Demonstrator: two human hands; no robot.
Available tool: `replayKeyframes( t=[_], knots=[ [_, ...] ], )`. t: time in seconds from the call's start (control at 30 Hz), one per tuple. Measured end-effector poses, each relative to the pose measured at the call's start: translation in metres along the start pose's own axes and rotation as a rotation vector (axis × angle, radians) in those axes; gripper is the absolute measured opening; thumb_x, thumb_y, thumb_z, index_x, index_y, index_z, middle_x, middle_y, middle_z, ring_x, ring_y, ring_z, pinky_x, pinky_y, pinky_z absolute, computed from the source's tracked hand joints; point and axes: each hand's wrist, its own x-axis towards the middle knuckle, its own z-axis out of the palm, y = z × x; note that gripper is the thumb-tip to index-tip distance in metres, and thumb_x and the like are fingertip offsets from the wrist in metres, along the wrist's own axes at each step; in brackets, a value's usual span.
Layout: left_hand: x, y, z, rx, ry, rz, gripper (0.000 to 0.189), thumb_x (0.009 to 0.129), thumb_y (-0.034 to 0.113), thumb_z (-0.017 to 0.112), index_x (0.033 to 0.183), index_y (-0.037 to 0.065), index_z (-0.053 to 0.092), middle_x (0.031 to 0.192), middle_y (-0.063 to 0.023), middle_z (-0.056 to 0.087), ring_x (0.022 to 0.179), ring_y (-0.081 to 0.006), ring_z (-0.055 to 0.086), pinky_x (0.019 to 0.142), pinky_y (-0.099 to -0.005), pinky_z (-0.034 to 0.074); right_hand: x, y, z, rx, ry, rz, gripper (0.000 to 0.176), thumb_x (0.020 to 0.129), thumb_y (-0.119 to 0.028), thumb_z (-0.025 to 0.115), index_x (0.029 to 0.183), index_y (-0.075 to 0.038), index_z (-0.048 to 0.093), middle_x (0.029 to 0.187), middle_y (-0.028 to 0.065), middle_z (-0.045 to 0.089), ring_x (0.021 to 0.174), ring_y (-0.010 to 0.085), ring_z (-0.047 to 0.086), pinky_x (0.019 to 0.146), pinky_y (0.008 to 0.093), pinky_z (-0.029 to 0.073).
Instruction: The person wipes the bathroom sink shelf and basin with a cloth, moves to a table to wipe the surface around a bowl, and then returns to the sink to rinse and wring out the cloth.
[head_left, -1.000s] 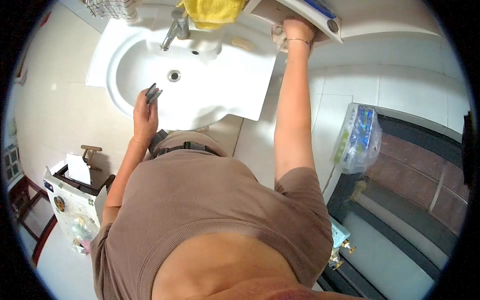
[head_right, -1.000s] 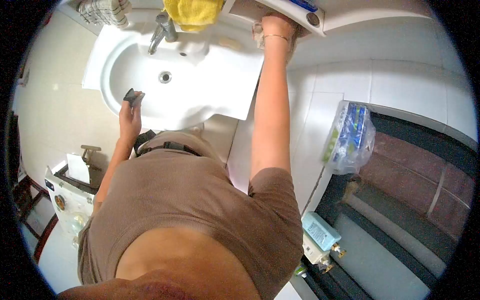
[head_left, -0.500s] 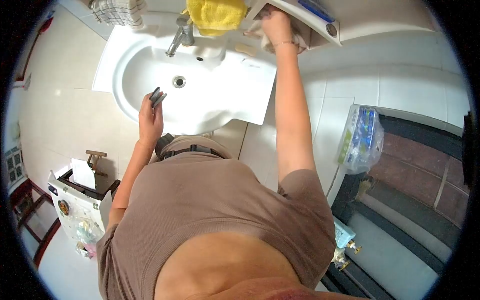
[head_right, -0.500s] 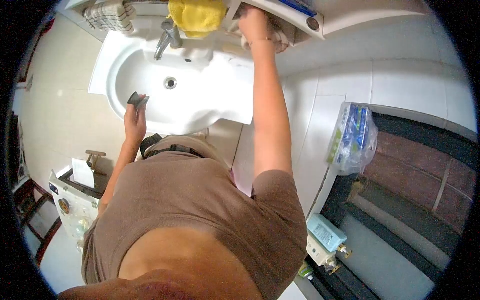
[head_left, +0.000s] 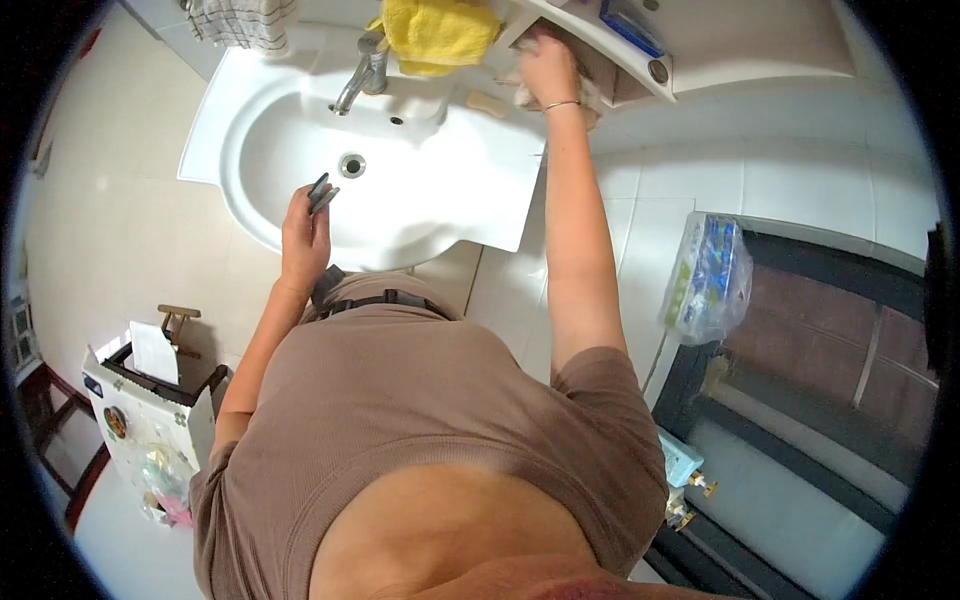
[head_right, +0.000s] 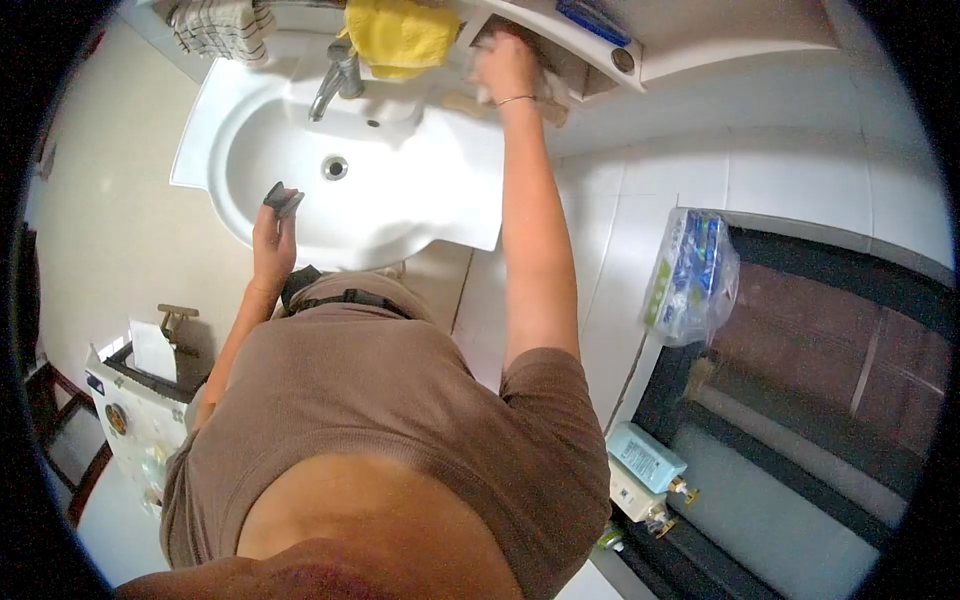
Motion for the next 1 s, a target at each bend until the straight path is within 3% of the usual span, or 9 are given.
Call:
replayKeyframes(
  t=[0.1, 0.23, 0.33, 0.5, 0.6, 0.7, 0.73, 0.83, 1.0],
  knots=[
    [0.009, 0.006, -0.002, -0.003, -0.008, -0.007, 0.020, 0.086, -0.005, 0.048, 0.106, -0.003, 0.053, 0.096, -0.0158, 0.055, 0.081, -0.0256, 0.056, 0.072, -0.0278, 0.045, 0.006, 0.015, 0.011, 0.155, 0.183, -0.294, 0.039, 0.073, -0.022, 0.054, 0.107, -0.004, 0.063, 0.103, 0.0263, 0.059, 0.097, 0.0413, 0.056, 0.086, 0.0413, 0.045],
    [0.015, -0.002, -0.012, -0.013, 0.034, 0.028, 0.020, 0.086, -0.005, 0.048, 0.106, -0.003, 0.052, 0.096, -0.0157, 0.055, 0.081, -0.0251, 0.056, 0.072, -0.0281, 0.045, 0.021, 0.056, -0.022, -0.268, -0.057, 0.132, 0.039, 0.078, -0.027, 0.047, 0.098, -0.001, 0.067, 0.109, 0.0233, 0.059, 0.102, 0.0381, 0.057, 0.091, 0.0417, 0.043],
    [0.012, -0.008, -0.025, 0.024, 0.049, 0.021, 0.019, 0.086, -0.004, 0.048, 0.105, -0.004, 0.052, 0.096, -0.0158, 0.055, 0.081, -0.0248, 0.056, 0.072, -0.0278, 0.045, 0.018, 0.040, -0.026, -0.289, 0.010, 0.189, 0.040, 0.078, -0.029, 0.044, 0.098, -0.003, 0.067, 0.112, 0.0219, 0.058, 0.103, 0.0377, 0.057, 0.090, 0.0428, 0.043],
    [0.012, -0.025, -0.034, -0.062, 0.043, -0.069, 0.018, 0.087, -0.005, 0.047, 0.104, -0.004, 0.052, 0.095, -0.0158, 0.055, 0.083, -0.0246, 0.057, 0.072, -0.0284, 0.045, 0.010, -0.006, -0.002, -0.234, -0.055, 0.184, 0.038, 0.078, -0.031, 0.047, 0.099, -0.004, 0.065, 0.106, 0.0223, 0.061, 0.100, 0.0383, 0.057, 0.088, 0.0431, 0.045],
    [0.023, -0.027, -0.039, -0.069, -0.018, -0.042, 0.018, 0.087, -0.005, 0.047, 0.104, -0.005, 0.052, 0.095, -0.0157, 0.056, 0.083, -0.0248, 0.057, 0.072, -0.0283, 0.046, 0.009, -0.002, 0.007, -0.038, 0.077, -0.147, 0.041, 0.075, -0.028, 0.050, 0.108, -0.005, 0.060, 0.106, 0.0264, 0.058, 0.101, 0.0404, 0.054, 0.090, 0.0459, 0.041],
    [0.033, -0.029, -0.042, 0.003, -0.053, 0.044, 0.017, 0.087, -0.004, 0.047, 0.103, -0.005, 0.052, 0.097, -0.0156, 0.056, 0.082, -0.0253, 0.058, 0.073, -0.0280, 0.046, 0.024, 0.029, -0.001, -0.126, 0.027, 0.033, 0.044, 0.076, -0.030, 0.050, 0.111, -0.005, 0.059, 0.111, 0.0253, 0.057, 0.105, 0.0395, 0.054, 0.092, 0.0438, 0.041],
    [0.034, -0.029, -0.042, 0.003, -0.061, 0.045, 0.017, 0.087, -0.004, 0.047, 0.103, -0.005, 0.052, 0.097, -0.0156, 0.056, 0.082, -0.0253, 0.058, 0.073, -0.0280, 0.046, 0.014, 0.006, -0.028, -0.277, -0.142, 0.240, 0.045, 0.078, -0.033, 0.049, 0.111, -0.004, 0.060, 0.116, 0.0232, 0.056, 0.109, 0.0381, 0.053, 0.094, 0.0416, 0.041],
    [0.038, -0.028, -0.040, -0.003, -0.082, 0.023, 0.018, 0.087, -0.003, 0.048, 0.104, -0.004, 0.051, 0.097, -0.0161, 0.057, 0.082, -0.0258, 0.058, 0.074, -0.0282, 0.046, 0.013, 0.019, -0.017, -0.236, 0.044, 0.312, 0.042, 0.079, -0.034, 0.045, 0.104, -0.006, 0.066, 0.108, 0.0214, 0.060, 0.100, 0.0385, 0.057, 0.091, 0.0432, 0.042],
    [0.031, -0.021, -0.018, -0.022, -0.097, -0.035, 0.019, 0.087, -0.002, 0.050, 0.106, -0.004, 0.049, 0.097, -0.0166, 0.058, 0.085, -0.0263, 0.059, 0.076, -0.0282, 0.045, 0.013, 0.016, 0.006, -0.182, 0.061, 0.096, 0.035, 0.075, -0.028, 0.052, 0.095, -0.004, 0.067, 0.102, 0.0221, 0.062, 0.097, 0.0373, 0.059, 0.086, 0.0454, 0.045]
  ],
)
